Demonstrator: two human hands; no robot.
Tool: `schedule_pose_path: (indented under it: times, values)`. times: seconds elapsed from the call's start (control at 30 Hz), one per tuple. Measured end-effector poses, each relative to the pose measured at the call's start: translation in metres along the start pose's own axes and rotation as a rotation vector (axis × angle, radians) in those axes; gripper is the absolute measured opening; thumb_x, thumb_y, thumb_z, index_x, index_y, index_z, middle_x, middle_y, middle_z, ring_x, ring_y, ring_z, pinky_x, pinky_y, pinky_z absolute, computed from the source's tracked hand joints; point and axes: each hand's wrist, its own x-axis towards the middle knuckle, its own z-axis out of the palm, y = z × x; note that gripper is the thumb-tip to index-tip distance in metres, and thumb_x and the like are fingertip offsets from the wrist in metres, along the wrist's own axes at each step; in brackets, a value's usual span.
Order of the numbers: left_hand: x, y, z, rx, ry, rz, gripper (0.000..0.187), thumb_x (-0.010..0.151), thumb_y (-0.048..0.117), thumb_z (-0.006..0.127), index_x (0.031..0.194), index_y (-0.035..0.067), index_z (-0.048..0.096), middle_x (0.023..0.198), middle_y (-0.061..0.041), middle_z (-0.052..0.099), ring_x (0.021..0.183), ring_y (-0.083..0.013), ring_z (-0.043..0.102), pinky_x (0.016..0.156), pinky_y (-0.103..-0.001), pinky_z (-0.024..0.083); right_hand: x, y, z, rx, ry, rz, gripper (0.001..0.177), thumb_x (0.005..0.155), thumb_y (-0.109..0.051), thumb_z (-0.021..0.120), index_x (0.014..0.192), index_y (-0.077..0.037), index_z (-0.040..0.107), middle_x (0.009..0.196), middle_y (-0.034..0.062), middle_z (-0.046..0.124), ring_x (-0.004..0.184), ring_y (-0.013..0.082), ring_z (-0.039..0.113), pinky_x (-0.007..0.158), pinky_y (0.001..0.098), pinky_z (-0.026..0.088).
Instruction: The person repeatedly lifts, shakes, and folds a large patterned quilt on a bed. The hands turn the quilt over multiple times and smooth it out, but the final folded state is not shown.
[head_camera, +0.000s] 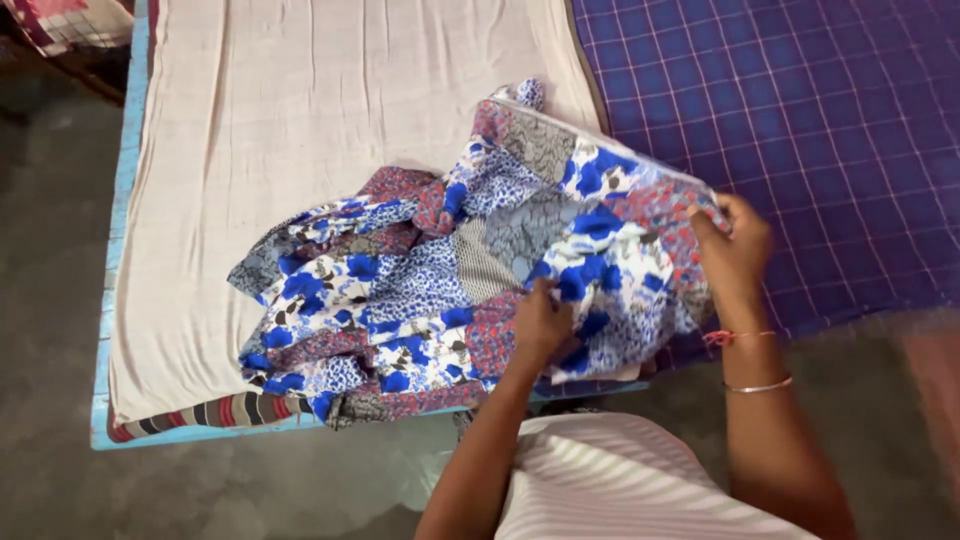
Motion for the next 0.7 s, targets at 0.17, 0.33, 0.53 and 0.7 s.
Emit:
schedule_pose_path:
  times: [0.17,0.33,0.53,0.7]
  values:
    - [0.009,-0.032,0.039,0.212,0.096,0.128,0.034,0.086,0.024,0.072,0.113,0.004,0.067,0.096,-0.027,0.069,0.085,-0.0462,0.067,0.074,-0.055,0.054,-0.024,0.008,0.004,0.025,-0.194,0.114,0.025,0.090,-0.016,0.077,0.111,-0.003,0.073,0.086,0.0022,0.071,0.070,0.0072,0.064,0.059,0.0274,0.052]
    - [0.034,0.009,0.012,-0.100,0.208,0.146,0.036,0.097,0.038,0.067,0.106,0.004,0.071,0.102,-0.022,0.073,0.084,-0.0367,0.070,0.075,-0.045,0.056,-0.068,-0.001,0.030,0.051,-0.619,-0.213,0.032,0.086,-0.015,0.077,0.115,-0.003,0.072,0.101,0.0097,0.076,0.086,0.0146,0.073,0.072,0.0295,0.058]
    - [0.057,-0.052,0.020,-0.271,0.181,-0.111,0.038,0.086,0.034,0.075,0.103,0.001,0.070,0.082,-0.013,0.073,0.070,-0.0190,0.068,0.065,-0.034,0.054,-0.089,-0.021,0.049,-0.101,-0.969,-0.100,0.037,0.078,-0.018,0.081,0.113,-0.007,0.074,0.092,0.0130,0.079,0.080,0.0150,0.076,0.072,0.0330,0.059]
    - [0.021,-0.044,-0.002,-0.304,0.239,-0.089,0.025,0.088,0.025,0.077,0.092,0.002,0.070,0.071,-0.006,0.070,0.062,-0.0130,0.063,0.059,-0.032,0.051,-0.072,-0.022,0.055,-0.177,-1.143,0.013,0.038,0.088,-0.041,0.074,0.112,-0.012,0.078,0.082,0.0062,0.078,0.071,0.0146,0.071,0.065,0.0322,0.056]
